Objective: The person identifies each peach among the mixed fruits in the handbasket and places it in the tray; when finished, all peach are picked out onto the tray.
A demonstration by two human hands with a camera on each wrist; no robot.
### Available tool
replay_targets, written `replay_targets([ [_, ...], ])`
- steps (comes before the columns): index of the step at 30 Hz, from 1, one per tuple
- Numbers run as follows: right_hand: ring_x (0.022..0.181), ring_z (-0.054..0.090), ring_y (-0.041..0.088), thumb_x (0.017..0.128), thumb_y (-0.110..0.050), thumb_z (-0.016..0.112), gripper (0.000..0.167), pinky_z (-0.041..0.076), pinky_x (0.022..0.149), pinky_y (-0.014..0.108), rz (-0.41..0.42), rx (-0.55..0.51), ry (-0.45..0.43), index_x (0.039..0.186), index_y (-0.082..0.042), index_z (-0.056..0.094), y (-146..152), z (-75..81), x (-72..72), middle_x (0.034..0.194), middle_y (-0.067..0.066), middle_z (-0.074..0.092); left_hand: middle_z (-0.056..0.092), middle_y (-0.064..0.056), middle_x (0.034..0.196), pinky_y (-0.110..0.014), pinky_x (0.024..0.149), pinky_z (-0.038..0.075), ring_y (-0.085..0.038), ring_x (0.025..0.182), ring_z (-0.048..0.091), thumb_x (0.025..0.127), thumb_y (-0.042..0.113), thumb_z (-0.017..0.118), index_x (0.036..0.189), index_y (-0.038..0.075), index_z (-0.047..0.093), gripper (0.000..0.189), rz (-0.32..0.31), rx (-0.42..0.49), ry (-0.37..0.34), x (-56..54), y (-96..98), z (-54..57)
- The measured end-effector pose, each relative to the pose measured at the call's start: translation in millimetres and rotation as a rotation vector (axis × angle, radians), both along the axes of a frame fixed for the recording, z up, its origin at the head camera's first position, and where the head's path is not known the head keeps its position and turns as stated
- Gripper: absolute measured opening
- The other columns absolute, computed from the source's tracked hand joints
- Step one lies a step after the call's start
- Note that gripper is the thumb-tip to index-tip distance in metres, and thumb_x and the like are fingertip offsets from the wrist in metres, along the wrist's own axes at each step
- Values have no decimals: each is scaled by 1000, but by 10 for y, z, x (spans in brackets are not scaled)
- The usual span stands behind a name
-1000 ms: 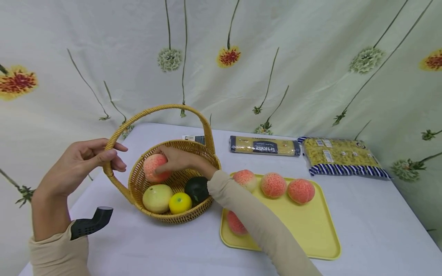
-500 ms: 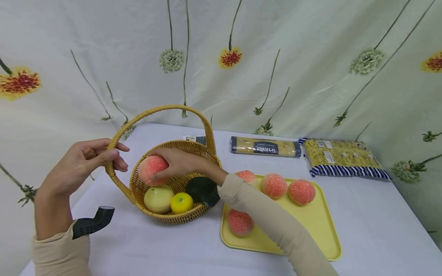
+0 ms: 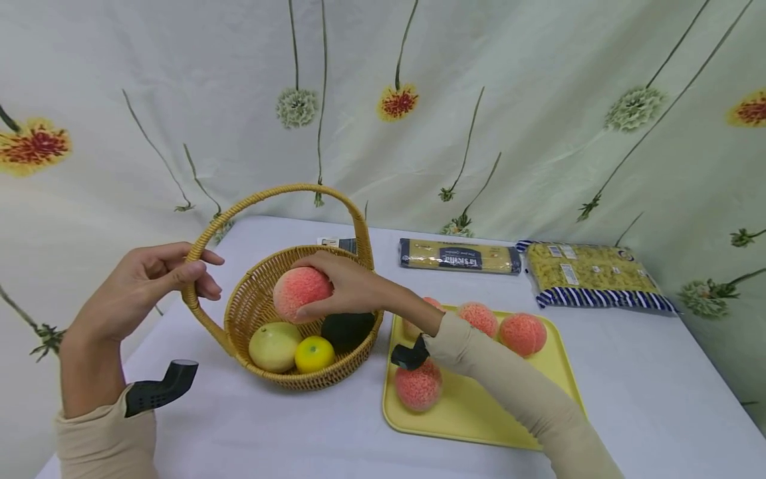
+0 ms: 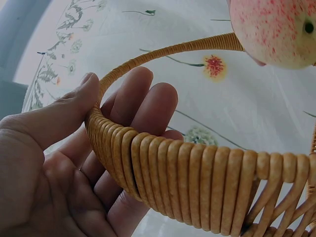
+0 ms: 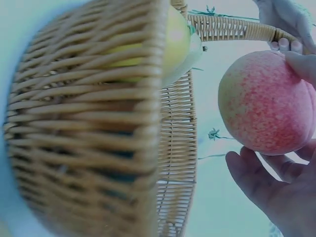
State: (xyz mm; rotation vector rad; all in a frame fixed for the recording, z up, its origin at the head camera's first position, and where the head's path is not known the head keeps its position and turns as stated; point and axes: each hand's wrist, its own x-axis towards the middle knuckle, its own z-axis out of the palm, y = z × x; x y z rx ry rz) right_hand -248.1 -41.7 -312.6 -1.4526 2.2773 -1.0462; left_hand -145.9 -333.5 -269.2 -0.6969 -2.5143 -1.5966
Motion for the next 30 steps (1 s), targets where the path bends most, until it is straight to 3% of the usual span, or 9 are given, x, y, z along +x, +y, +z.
replay_targets([
  [6,106,54,11,81,-33,75,63,52,82,24,-9,-67,-62,135,-16,48,266,-20,63,130,2,50,71,-11,80,-21,71,51,-19,74,70,97,-8,45,114,-3,59,23,4,0,5,5,-20,-12],
  [15,106,55,11,80,-31,78,64,53,83,28,-62,-82,-78,136,-21,48,680,-101,187,127,-3,49,71,-12,81,-21,73,51,-19,74,70,96,-10,45,114,-5,58,23,-27,27,2,2,-20,-10],
  [24,111,57,11,79,-30,79,65,53,86,30,-141,-122,-250,135,-34,46,1071,-251,300,130,-10,49,70,-13,80,-21,73,52,-20,74,70,97,-7,45,114,-6,57,21,7,-46,21,0,-1,6],
  [30,108,59,11,81,-26,78,65,51,90,32,-152,-138,-181,138,-25,45,1314,-296,336,130,-8,52,70,-14,80,-20,75,51,-21,75,70,97,-5,46,114,-5,58,20,32,-73,22,0,18,7],
])
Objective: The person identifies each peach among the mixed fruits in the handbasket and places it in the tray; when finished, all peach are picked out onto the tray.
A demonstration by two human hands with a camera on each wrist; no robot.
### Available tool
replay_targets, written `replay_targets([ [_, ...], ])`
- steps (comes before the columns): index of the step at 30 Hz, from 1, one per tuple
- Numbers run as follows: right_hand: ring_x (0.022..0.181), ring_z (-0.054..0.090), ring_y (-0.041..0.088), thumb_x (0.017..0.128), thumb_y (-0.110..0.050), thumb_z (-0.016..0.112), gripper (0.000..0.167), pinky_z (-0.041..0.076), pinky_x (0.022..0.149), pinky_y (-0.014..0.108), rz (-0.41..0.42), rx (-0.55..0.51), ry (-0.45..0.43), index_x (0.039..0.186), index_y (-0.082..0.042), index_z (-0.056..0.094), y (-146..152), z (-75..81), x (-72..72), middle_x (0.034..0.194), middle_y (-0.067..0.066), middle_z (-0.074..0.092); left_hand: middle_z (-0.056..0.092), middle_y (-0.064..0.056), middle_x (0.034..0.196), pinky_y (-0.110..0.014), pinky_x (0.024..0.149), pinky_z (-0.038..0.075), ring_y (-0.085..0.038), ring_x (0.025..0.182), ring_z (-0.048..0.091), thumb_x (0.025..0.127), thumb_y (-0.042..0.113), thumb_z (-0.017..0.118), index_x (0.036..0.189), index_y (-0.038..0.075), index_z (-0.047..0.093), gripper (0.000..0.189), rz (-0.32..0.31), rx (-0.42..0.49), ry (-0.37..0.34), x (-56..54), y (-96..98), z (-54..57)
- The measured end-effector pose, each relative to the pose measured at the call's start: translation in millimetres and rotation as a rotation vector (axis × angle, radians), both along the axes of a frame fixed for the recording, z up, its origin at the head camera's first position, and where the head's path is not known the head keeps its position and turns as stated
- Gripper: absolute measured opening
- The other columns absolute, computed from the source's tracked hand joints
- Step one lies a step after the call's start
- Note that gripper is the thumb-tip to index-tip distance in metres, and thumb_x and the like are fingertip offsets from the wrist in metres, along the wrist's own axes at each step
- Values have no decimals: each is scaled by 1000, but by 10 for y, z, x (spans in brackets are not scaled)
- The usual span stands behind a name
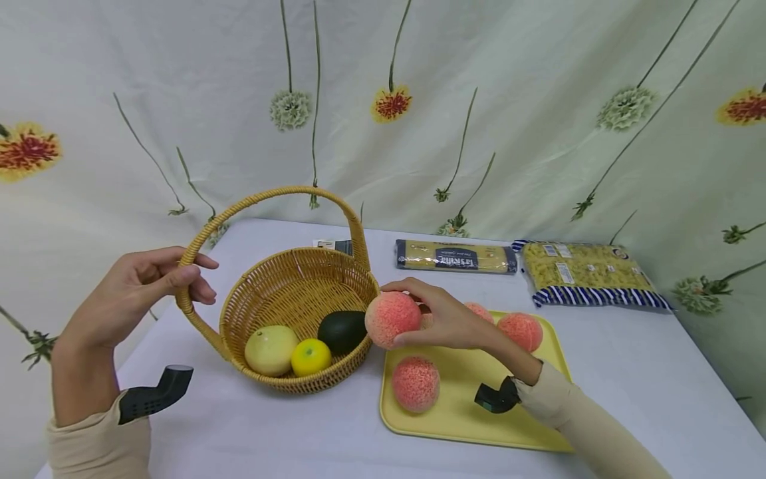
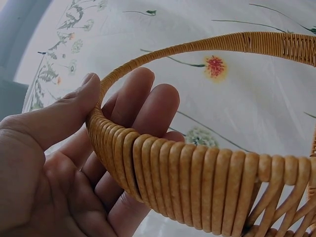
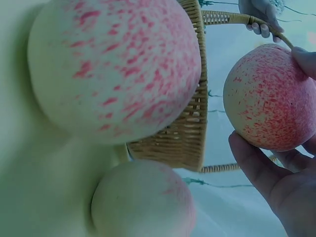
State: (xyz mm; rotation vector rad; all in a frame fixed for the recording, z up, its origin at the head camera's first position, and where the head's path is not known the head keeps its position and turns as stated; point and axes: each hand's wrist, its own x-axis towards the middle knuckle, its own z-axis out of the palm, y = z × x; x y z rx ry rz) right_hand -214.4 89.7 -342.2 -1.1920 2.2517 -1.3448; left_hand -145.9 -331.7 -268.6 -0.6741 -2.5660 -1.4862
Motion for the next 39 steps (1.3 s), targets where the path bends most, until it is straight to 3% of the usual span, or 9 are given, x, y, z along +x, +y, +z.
replay_targets([
  [9,109,59,13,81,-24,79,66,51,91,34,-46,20,-8,138,-25,45,326,-20,78,134,-5,50,70,-14,79,-21,72,52,-20,75,70,98,-4,46,114,-4,58,19,25,-39,13,3,14,2],
  [16,114,56,18,83,-23,77,66,53,87,33,-64,32,-70,140,-18,44,509,-60,178,134,-3,52,71,-12,80,-19,74,50,-19,74,70,96,-8,46,115,-3,59,23,-12,25,4,-22,-15,-25],
  [20,118,54,21,82,-26,77,68,52,89,33,-97,67,-101,141,-19,44,597,-99,247,138,2,49,71,-12,80,-20,74,51,-19,74,70,96,-9,46,114,-2,59,24,-21,40,4,-26,-20,-32],
  [27,115,56,19,81,-31,77,65,52,87,35,-140,108,-24,139,-26,46,746,-202,346,135,0,50,71,-12,80,-20,74,51,-19,74,70,96,-9,46,115,-2,59,24,-9,38,1,-19,-19,-42],
  [33,119,55,18,83,-29,76,64,50,92,36,-129,101,-34,139,-17,46,831,-285,387,137,0,49,71,-12,80,-19,75,50,-19,74,70,96,-9,47,114,-2,60,24,-11,44,0,-17,-19,-38],
  [39,119,55,17,83,-27,75,64,49,94,34,-131,101,-8,139,-17,46,903,-331,411,135,1,52,71,-12,80,-19,76,50,-21,75,70,96,-8,46,115,-3,59,23,-4,29,0,-20,-19,-34],
])
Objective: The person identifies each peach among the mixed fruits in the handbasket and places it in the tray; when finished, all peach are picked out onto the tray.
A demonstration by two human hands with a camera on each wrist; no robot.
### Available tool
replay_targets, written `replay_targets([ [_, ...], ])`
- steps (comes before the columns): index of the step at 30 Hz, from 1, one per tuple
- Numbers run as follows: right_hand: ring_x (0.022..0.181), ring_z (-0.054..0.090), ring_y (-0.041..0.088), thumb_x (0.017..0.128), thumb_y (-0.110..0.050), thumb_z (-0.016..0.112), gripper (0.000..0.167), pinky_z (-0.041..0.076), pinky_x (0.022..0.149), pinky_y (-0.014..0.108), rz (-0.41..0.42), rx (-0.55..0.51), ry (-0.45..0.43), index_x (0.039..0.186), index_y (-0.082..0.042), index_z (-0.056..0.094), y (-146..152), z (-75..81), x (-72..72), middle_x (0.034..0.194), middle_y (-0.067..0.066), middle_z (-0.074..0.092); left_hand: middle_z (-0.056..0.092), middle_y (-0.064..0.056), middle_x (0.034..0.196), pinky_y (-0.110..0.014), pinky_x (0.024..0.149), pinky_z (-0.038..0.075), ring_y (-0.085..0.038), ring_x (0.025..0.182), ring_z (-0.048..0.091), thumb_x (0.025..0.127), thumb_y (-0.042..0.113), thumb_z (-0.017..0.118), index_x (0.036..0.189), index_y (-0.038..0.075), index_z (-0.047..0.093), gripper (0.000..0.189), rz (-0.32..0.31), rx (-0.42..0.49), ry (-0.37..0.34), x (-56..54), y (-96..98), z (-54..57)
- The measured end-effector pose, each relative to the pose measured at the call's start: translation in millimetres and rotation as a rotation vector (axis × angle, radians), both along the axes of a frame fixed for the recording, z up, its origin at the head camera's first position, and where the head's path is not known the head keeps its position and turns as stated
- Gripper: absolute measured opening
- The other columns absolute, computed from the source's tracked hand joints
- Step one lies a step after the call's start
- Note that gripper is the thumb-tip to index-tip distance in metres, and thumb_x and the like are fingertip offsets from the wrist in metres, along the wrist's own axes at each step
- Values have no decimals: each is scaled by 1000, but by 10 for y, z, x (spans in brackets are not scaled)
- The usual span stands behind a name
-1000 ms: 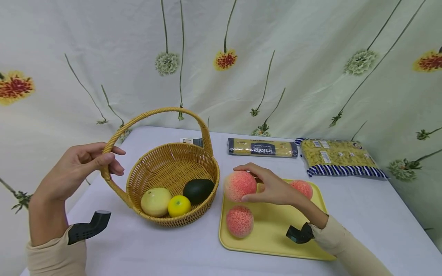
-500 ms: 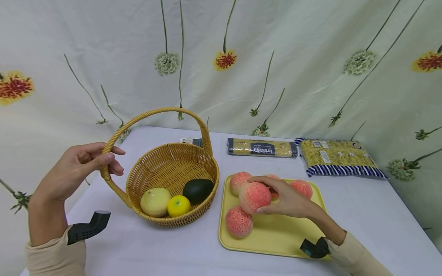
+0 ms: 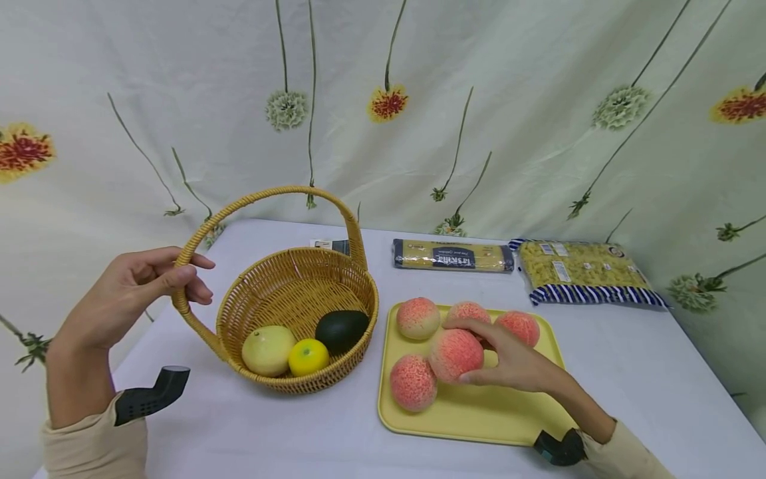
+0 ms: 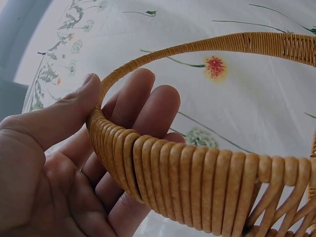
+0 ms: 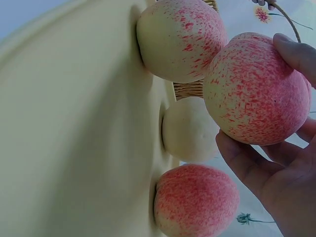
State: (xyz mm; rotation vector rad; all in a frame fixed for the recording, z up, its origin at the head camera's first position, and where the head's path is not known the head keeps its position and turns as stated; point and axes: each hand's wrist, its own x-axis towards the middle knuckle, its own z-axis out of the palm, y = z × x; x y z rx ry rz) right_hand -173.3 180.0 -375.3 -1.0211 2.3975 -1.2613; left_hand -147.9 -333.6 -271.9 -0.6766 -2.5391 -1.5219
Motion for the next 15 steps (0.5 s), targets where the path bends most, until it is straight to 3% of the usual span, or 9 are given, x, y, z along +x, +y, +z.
replay_targets([
  [7,122,53,19,83,-31,75,67,47,97,39,-41,53,-10,141,-16,45,97,-52,34,138,0,51,71,-12,80,-18,77,49,-21,75,70,97,-7,46,115,-3,59,23,7,-11,1,-6,-4,-7],
  [15,121,52,20,82,-34,76,68,46,96,38,-62,79,-27,140,-17,46,165,-91,70,138,-1,49,71,-13,80,-19,76,50,-20,75,70,98,-5,46,114,-3,58,21,25,-61,9,12,22,18],
])
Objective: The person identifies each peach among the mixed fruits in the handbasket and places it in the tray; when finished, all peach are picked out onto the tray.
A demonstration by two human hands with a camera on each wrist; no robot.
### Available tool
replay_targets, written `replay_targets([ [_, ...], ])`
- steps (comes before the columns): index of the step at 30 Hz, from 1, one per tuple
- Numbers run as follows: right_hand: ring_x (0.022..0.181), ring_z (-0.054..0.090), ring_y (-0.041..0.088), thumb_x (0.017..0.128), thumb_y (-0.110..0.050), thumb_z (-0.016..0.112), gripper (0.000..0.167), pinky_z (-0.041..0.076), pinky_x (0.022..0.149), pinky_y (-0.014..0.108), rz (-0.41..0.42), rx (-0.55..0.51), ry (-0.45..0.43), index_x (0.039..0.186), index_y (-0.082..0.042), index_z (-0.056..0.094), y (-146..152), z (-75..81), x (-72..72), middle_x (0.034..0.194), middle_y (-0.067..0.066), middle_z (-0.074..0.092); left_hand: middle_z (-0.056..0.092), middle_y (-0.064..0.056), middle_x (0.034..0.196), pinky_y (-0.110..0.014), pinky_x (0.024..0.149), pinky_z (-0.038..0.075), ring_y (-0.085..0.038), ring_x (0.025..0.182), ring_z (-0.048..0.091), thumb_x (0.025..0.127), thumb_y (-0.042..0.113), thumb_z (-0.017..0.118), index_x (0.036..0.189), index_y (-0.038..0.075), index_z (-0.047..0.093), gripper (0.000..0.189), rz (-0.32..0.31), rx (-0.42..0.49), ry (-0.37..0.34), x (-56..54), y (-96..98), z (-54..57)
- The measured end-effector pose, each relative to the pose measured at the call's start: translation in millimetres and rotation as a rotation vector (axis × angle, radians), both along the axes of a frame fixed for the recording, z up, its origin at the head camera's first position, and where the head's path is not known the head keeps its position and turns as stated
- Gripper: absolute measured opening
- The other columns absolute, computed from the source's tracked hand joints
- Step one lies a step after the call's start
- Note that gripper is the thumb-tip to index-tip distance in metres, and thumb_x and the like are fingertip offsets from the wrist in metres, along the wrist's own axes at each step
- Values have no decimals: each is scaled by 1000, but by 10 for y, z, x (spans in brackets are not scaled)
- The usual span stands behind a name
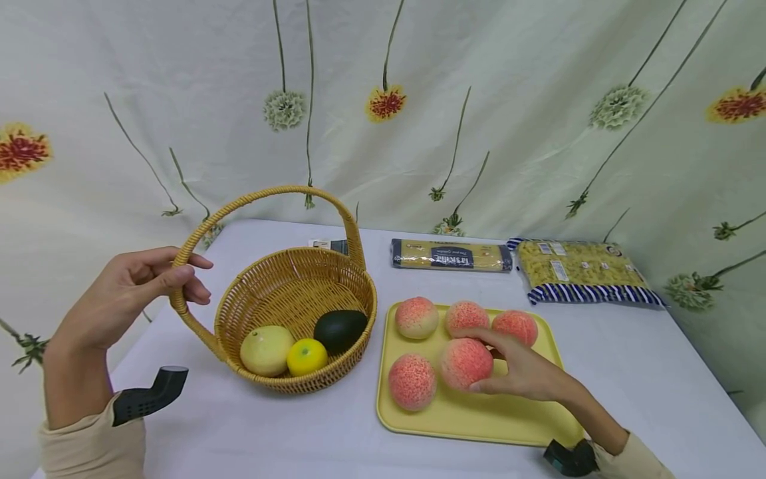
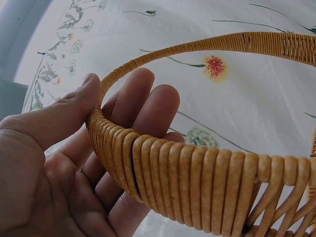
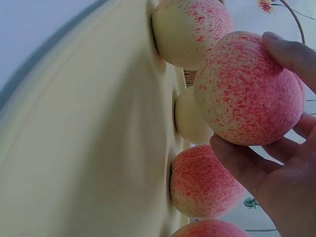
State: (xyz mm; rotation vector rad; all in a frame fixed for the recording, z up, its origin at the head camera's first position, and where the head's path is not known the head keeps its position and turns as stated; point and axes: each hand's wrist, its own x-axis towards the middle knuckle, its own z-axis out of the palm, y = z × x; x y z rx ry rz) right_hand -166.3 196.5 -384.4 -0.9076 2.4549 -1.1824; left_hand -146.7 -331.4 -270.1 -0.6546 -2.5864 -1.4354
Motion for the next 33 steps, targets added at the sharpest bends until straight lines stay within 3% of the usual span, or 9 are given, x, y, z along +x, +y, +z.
replay_targets([
  [10,118,52,16,81,-35,77,68,47,92,35,-8,19,-30,139,-14,48,39,-49,14,136,-1,51,71,-13,79,-20,74,51,-21,76,71,98,-5,46,114,-4,58,20,-5,5,3,-5,4,6],
  [17,119,51,18,81,-36,76,67,48,93,35,-8,37,-15,138,-14,49,70,-77,31,136,0,52,71,-13,80,-18,77,49,-20,75,70,96,-9,46,115,-4,59,24,-41,85,-13,-27,-29,-37],
  [33,121,52,16,82,-37,75,68,46,96,35,1,65,31,140,-13,46,93,-150,49,137,8,53,71,-13,79,-17,78,48,-19,75,70,97,-6,46,114,-3,59,22,-9,29,-9,-4,-5,-13],
])
